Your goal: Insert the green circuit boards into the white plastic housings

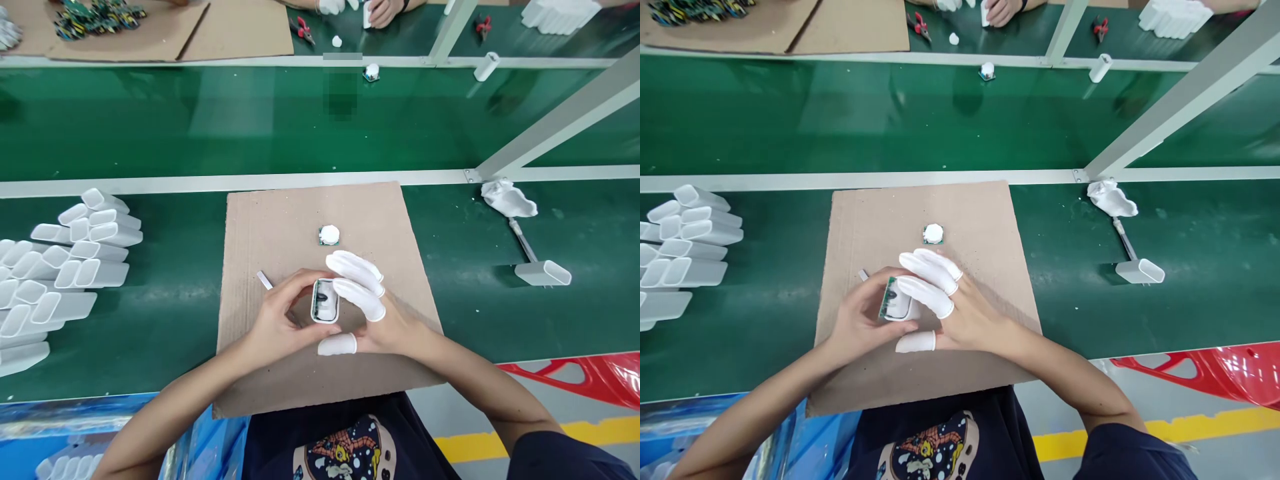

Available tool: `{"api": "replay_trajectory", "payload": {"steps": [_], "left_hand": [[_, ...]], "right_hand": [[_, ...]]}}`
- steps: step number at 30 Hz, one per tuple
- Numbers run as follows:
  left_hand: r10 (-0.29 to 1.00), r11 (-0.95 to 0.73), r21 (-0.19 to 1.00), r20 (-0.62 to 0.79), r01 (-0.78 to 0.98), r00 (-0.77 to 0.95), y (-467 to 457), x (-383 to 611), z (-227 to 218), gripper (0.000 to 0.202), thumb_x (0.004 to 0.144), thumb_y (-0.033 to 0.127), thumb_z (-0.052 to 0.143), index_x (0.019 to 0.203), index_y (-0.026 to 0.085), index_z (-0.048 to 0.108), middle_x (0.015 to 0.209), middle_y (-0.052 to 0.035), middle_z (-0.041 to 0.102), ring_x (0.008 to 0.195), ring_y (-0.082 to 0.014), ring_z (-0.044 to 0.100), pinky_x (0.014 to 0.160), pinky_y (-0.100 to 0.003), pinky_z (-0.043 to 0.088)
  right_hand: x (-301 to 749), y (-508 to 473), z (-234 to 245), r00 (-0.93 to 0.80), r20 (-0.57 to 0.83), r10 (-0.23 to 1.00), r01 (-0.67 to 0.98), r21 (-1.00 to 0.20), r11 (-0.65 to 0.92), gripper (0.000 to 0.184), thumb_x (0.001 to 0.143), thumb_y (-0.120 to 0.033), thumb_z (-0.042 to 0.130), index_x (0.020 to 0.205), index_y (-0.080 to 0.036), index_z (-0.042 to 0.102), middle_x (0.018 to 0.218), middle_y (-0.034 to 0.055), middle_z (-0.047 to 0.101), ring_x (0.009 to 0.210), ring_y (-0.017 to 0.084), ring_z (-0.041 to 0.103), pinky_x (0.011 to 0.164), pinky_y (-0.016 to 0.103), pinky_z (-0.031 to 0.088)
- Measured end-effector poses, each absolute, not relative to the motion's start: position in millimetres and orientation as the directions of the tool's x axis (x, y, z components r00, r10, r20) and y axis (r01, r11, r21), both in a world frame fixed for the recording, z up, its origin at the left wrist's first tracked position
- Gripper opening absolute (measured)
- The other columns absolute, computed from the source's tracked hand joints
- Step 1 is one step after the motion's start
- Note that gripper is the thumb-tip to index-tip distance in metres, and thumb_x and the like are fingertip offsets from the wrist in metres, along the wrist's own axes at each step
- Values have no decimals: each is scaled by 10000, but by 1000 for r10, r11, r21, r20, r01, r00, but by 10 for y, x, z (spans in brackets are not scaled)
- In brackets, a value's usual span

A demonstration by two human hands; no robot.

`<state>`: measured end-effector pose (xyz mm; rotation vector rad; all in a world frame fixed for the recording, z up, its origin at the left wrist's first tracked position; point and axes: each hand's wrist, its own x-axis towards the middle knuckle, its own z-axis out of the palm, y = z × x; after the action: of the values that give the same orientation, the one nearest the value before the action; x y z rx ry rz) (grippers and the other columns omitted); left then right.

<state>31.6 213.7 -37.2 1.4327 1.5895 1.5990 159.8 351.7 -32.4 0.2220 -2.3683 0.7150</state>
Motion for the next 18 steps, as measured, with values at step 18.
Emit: {"api": "replay_trajectory", "payload": {"steps": [18], "left_hand": [[971,-52,932,131,358,-199,2134,341,-331,304,811,293,675,1086,200,583,967,-49,688,852,-191,660,745,-339,556]], "right_hand": [[1599,3555,-395,-699,700,-144,-271,-73,960,124,889,-158,533,1002,-178,579,1104,83,632,1237,248,493,1027,513,480]]}}
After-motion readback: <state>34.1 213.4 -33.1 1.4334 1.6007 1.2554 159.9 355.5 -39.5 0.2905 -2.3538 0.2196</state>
